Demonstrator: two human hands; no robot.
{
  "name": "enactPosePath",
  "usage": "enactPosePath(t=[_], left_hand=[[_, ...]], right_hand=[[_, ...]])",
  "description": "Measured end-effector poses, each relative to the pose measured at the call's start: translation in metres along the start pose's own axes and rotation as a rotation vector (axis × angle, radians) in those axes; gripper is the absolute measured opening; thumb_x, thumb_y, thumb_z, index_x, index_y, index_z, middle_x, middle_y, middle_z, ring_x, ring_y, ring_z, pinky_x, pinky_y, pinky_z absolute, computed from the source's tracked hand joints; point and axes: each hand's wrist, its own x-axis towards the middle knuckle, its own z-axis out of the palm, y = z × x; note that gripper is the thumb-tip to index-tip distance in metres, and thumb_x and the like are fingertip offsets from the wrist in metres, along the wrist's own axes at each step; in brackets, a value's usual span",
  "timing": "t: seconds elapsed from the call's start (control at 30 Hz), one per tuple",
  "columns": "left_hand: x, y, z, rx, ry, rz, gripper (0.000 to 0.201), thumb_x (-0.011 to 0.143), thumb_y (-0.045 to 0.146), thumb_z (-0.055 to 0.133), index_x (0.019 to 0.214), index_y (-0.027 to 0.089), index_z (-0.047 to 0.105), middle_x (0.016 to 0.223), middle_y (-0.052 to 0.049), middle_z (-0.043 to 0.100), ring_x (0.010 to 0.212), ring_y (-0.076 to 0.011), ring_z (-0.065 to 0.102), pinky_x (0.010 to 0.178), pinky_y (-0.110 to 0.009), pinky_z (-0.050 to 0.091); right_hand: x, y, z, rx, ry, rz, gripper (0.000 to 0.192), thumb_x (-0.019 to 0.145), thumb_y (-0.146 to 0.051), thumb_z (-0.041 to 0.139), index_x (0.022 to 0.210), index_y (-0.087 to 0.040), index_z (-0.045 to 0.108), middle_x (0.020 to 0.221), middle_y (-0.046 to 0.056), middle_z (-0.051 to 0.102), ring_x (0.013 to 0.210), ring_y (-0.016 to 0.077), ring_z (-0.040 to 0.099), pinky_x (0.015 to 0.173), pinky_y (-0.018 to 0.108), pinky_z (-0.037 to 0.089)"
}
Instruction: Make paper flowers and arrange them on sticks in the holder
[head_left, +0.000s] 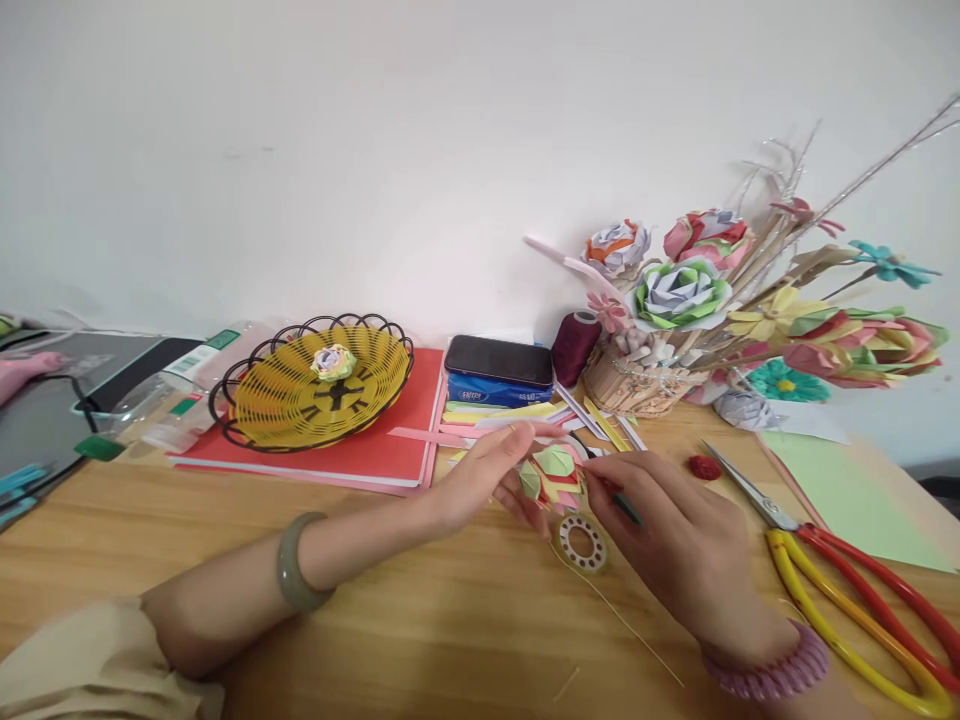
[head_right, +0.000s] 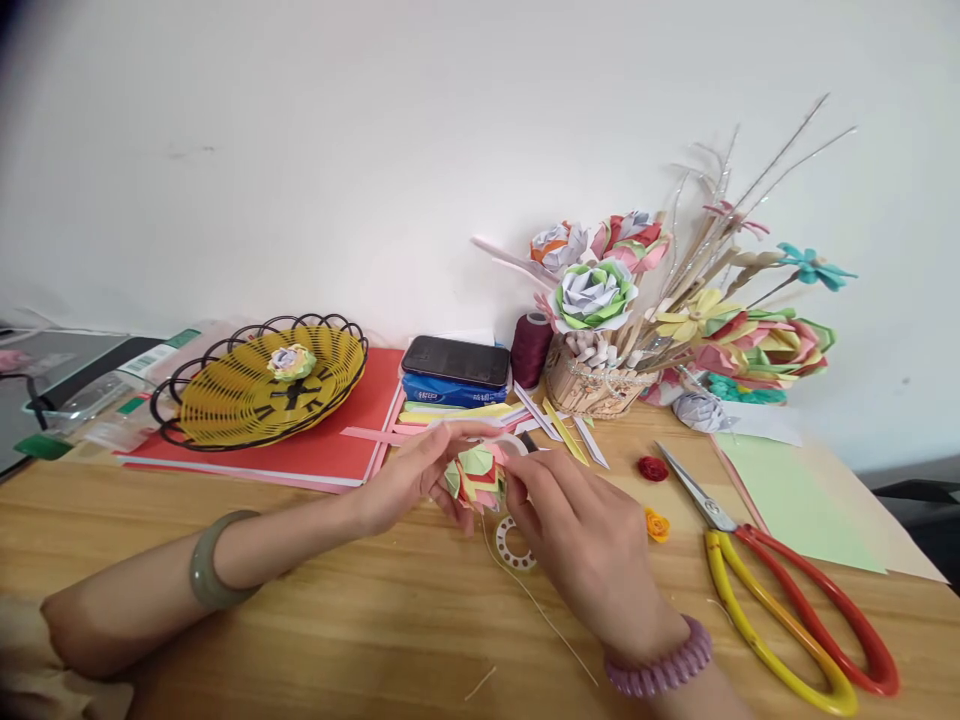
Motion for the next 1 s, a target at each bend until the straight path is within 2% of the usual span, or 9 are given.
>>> enactPosePath(t=[0.07,0.13,0.23,0.33,0.47,0.57,0.63,0.7,1.0], left_hand=[[0.002,0.001,0.0,0.001,-0.052,-0.082,0.06,0.078,0.061,0.042,0.118,0.017,0.051,0.071,-0.006,0.063,0.045,-0.0118,0.059,0.043,-0.022,0.047],[0.002,0.002,0.001,-0.019,-0.052,-0.093,0.052,0.076,0.054,0.052,0.113,0.018,0.054,0.076,-0.004,0.062,0.047,-0.0094,0.058,0.045,-0.021,0.048],[0.0,0.004,0.002,-0.034,-0.01,0.004,0.046,0.074,0.044,0.06,0.115,0.024,0.053,0.102,-0.006,0.058,0.062,-0.0093,0.059,0.051,-0.021,0.051],[-0.002,0.005,0.002,0.032,-0.01,0.108,0.045,0.077,0.042,0.058,0.119,0.029,0.049,0.112,-0.006,0.053,0.077,-0.0132,0.06,0.055,-0.02,0.051],[-0.005,0.004,0.002,0.215,-0.002,0.204,0.043,0.082,0.04,0.053,0.122,0.029,0.046,0.121,-0.007,0.049,0.09,-0.0167,0.057,0.061,-0.021,0.051],[-0.007,0.004,0.002,0.382,0.018,0.313,0.042,0.083,0.038,0.051,0.124,0.027,0.046,0.129,-0.008,0.045,0.107,-0.0211,0.05,0.078,-0.029,0.05],[-0.007,0.004,0.002,0.482,0.019,0.385,0.042,0.085,0.036,0.049,0.125,0.025,0.045,0.129,-0.007,0.045,0.116,-0.0219,0.044,0.092,-0.033,0.043],[-0.007,0.004,0.002,0.557,0.019,0.42,0.043,0.085,0.034,0.048,0.126,0.024,0.043,0.129,-0.008,0.046,0.119,-0.0212,0.042,0.098,-0.034,0.037],[-0.006,0.001,0.001,0.727,0.05,0.481,0.044,0.085,0.03,0.048,0.128,0.025,0.039,0.128,-0.009,0.045,0.113,-0.0208,0.046,0.086,-0.033,0.046]], right_hand=[[0.0,0.0,-0.002,0.0,-0.027,-0.066,0.013,0.08,-0.011,0.057,0.092,-0.017,0.059,0.077,0.003,0.067,0.065,0.0127,0.061,0.058,0.023,0.045],[0.001,-0.003,-0.005,0.085,-0.062,-0.006,0.013,0.081,-0.013,0.056,0.092,-0.018,0.059,0.08,0.004,0.067,0.068,0.0139,0.062,0.061,0.024,0.046],[0.006,-0.008,-0.008,0.327,-0.129,0.337,0.005,0.082,-0.02,0.055,0.083,-0.02,0.059,0.075,0.003,0.065,0.062,0.0133,0.059,0.057,0.024,0.045],[0.011,-0.011,-0.01,0.614,-0.241,0.729,0.016,0.083,-0.032,0.053,0.073,-0.021,0.061,0.06,-0.001,0.057,0.05,0.0119,0.05,0.046,0.024,0.039],[0.016,-0.009,-0.01,0.866,-0.306,1.015,0.022,0.076,-0.04,0.058,0.071,-0.02,0.062,0.049,-0.004,0.047,0.045,0.0099,0.041,0.042,0.022,0.033],[0.017,-0.009,-0.01,0.93,-0.266,1.089,0.021,0.072,-0.04,0.062,0.069,-0.019,0.06,0.05,-0.004,0.046,0.047,0.0093,0.039,0.044,0.021,0.034],[0.017,-0.008,-0.01,0.964,-0.28,1.104,0.021,0.072,-0.039,0.063,0.07,-0.019,0.06,0.051,-0.004,0.045,0.047,0.0092,0.039,0.045,0.021,0.034],[0.016,-0.008,-0.009,1.02,-0.31,1.11,0.02,0.072,-0.038,0.064,0.07,-0.019,0.061,0.051,-0.004,0.045,0.047,0.0087,0.038,0.045,0.021,0.033],[0.01,-0.002,-0.002,1.295,-0.316,1.169,0.023,0.071,-0.037,0.067,0.066,-0.015,0.062,0.053,-0.002,0.049,0.048,0.0068,0.039,0.042,0.018,0.03]])
